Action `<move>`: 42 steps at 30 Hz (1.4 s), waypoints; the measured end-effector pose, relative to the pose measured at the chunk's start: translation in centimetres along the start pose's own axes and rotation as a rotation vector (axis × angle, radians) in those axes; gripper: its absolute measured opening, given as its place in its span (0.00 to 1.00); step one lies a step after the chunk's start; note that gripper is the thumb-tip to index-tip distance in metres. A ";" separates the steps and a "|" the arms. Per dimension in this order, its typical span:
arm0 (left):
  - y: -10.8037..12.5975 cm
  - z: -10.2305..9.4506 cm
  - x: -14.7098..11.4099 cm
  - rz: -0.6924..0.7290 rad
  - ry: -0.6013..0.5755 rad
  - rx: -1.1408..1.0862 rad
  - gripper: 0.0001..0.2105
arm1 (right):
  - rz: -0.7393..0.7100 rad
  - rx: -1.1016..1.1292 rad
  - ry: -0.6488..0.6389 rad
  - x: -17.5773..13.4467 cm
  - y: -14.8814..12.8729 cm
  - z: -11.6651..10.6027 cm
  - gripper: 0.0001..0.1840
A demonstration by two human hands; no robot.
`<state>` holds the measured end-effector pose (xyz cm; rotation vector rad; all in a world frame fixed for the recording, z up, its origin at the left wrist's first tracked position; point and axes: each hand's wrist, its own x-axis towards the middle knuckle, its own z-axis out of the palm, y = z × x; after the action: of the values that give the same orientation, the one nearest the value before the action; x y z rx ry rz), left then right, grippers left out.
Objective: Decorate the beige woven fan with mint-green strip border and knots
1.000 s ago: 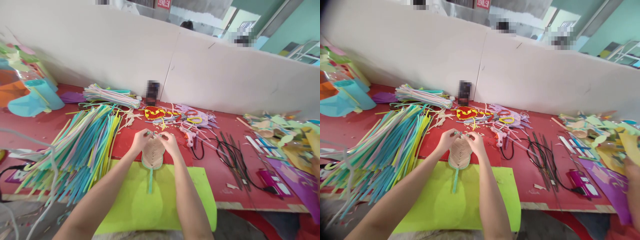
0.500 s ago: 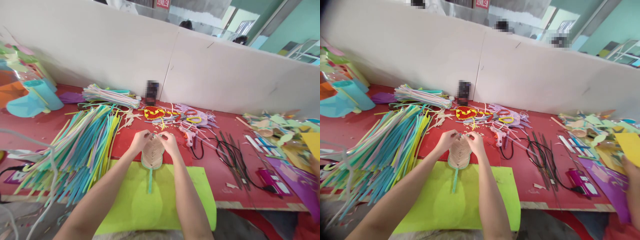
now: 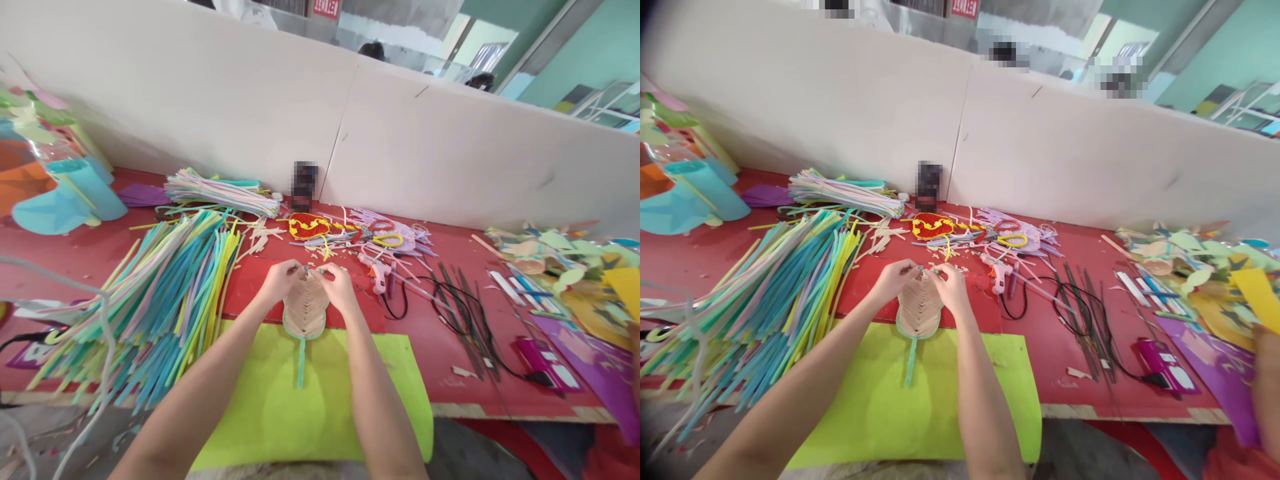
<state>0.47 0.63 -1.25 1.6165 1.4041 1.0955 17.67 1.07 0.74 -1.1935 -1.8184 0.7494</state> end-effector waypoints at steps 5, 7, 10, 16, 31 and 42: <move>0.2 -0.3 -0.1 0.065 -0.023 0.065 0.09 | -0.001 -0.012 -0.018 0.0 0.3 0.1 0.15; 0.2 -0.3 -0.1 0.074 -0.045 0.073 0.09 | -0.003 -0.015 -0.020 0.0 0.4 0.1 0.15; 0.2 -0.2 -0.1 0.083 -0.051 0.086 0.10 | 0.000 -0.005 -0.023 0.0 0.4 0.1 0.15; 0.6 -0.1 -0.3 0.091 -0.010 0.069 0.10 | 0.002 0.013 -0.015 0.0 0.4 0.4 0.15; 0.4 -0.8 -0.1 0.071 0.101 0.022 0.14 | 0.068 0.172 0.083 0.3 1.7 -0.5 0.14; -1.2 -1.0 -0.2 -0.199 0.061 0.604 0.17 | 0.589 0.796 0.540 1.1 3.0 -0.9 0.17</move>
<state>-0.89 0.65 -2.03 1.7973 2.0199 0.6366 19.54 3.26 -0.95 -1.2019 -0.5986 1.1852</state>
